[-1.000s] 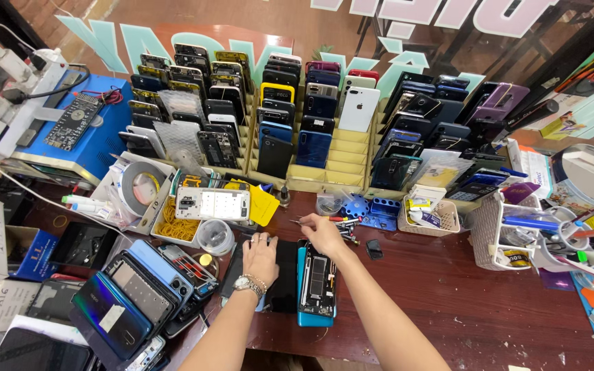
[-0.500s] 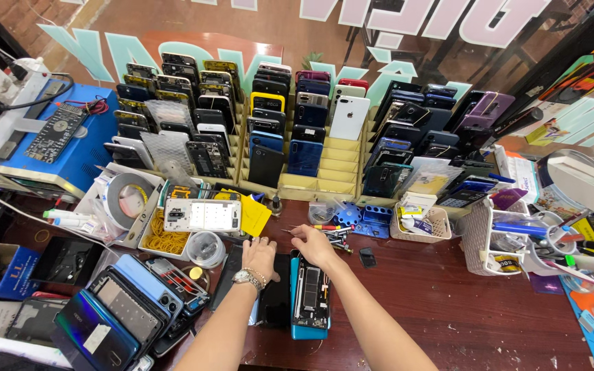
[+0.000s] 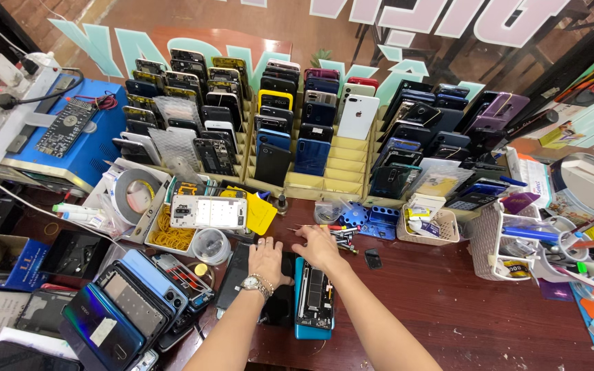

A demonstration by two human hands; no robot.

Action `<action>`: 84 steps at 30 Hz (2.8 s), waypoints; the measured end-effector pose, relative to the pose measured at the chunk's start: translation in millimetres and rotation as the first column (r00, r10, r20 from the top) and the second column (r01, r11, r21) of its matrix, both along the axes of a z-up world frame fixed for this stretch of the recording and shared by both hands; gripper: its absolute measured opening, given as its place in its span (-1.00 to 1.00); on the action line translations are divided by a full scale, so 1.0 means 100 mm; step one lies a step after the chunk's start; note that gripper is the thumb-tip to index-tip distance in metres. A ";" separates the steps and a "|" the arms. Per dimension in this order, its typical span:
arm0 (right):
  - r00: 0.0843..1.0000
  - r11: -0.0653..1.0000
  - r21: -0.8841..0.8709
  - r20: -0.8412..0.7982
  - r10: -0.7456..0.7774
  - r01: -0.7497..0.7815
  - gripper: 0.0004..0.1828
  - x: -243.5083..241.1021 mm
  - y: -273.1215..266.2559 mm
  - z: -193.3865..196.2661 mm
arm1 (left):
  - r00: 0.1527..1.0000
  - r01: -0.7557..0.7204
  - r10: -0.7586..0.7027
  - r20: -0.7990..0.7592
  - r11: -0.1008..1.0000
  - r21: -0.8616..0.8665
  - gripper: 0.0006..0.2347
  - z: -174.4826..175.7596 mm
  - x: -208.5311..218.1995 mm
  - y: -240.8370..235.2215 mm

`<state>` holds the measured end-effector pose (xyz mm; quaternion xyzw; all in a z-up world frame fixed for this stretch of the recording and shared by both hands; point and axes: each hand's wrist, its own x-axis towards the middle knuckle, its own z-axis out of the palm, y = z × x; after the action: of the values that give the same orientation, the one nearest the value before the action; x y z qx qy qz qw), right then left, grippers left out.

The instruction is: The person repeatedly picks up various smartphones from a workbench, turns them over to view both sides, and places them into a vertical display rack. The person handles multiple phones of different colors and models one at a time, arranging them in rows within the rack.

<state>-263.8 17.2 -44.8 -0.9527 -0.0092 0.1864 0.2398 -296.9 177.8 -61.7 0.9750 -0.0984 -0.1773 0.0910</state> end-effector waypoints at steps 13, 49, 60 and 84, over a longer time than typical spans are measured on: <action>0.912 0.907 0.138 -0.159 -0.377 0.399 -0.51 -0.08 -0.87 -0.62 | 0.915 -0.380 0.385 -0.120 0.724 -0.575 -0.80 -0.70 0.07 -0.21; 0.935 0.464 0.820 -0.349 -0.058 0.335 -0.76 0.29 -1.14 0.96 | 0.754 -0.610 -0.303 -0.583 0.006 -0.792 -0.68 0.79 0.52 -0.31; 0.935 0.462 0.817 -0.343 -0.094 0.346 -0.83 0.69 -1.34 0.90 | 0.819 -0.548 -0.218 -0.530 -0.029 -0.836 -0.60 0.80 0.85 -0.56; 0.856 0.602 0.798 0.323 -0.404 -0.017 -0.82 1.87 -1.79 1.33 | 0.935 -0.062 0.350 0.057 0.320 -0.945 -0.60 0.98 2.19 -1.53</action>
<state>-76.7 -162.0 88.3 -0.7635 -0.0398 -0.1028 0.6363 -78.2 24.5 36.4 0.7659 -0.0661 0.0486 0.6378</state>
